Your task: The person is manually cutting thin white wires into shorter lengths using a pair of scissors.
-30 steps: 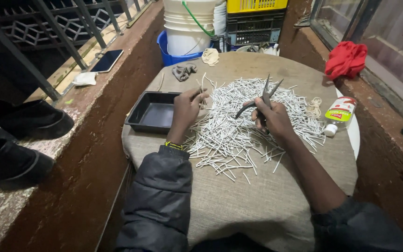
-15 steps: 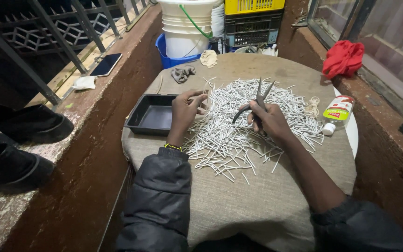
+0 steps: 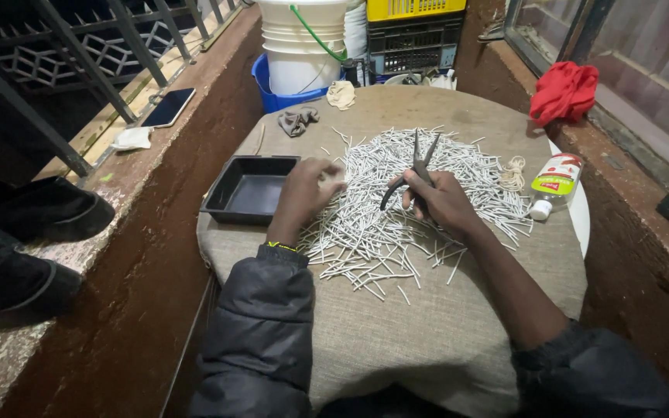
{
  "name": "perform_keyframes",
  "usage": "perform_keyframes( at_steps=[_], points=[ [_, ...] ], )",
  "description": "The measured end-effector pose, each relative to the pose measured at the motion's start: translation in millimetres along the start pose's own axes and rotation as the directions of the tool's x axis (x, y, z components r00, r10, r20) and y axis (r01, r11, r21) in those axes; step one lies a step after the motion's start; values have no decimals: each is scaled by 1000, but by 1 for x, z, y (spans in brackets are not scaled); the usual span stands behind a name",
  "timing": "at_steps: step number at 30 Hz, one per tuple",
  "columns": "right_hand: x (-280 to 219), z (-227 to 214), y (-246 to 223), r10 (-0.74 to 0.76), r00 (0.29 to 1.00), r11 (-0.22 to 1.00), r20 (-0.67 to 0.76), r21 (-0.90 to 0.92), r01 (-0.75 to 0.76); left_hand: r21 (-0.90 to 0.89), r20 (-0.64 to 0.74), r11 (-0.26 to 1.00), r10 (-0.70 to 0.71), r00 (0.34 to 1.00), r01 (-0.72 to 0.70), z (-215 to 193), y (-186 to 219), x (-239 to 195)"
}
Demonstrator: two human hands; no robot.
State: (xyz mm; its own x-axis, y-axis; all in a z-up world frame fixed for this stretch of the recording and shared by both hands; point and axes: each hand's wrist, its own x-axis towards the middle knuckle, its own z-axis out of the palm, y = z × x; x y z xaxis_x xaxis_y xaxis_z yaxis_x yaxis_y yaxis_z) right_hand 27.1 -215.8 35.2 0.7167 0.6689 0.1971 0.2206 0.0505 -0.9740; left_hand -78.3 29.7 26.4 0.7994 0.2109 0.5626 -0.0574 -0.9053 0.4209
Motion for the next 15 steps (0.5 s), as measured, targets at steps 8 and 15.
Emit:
perform_keyframes(
  at_steps=[8,15],
  points=[
    [-3,1,-3,1,1000,999,23,-46,0,-54,306,996,-57,950,77,-13,17,-10],
    [-4,1,0,-17,998,998,55,55,14,-622,-113,772,-252,961,129,0,-13,9]
  ],
)
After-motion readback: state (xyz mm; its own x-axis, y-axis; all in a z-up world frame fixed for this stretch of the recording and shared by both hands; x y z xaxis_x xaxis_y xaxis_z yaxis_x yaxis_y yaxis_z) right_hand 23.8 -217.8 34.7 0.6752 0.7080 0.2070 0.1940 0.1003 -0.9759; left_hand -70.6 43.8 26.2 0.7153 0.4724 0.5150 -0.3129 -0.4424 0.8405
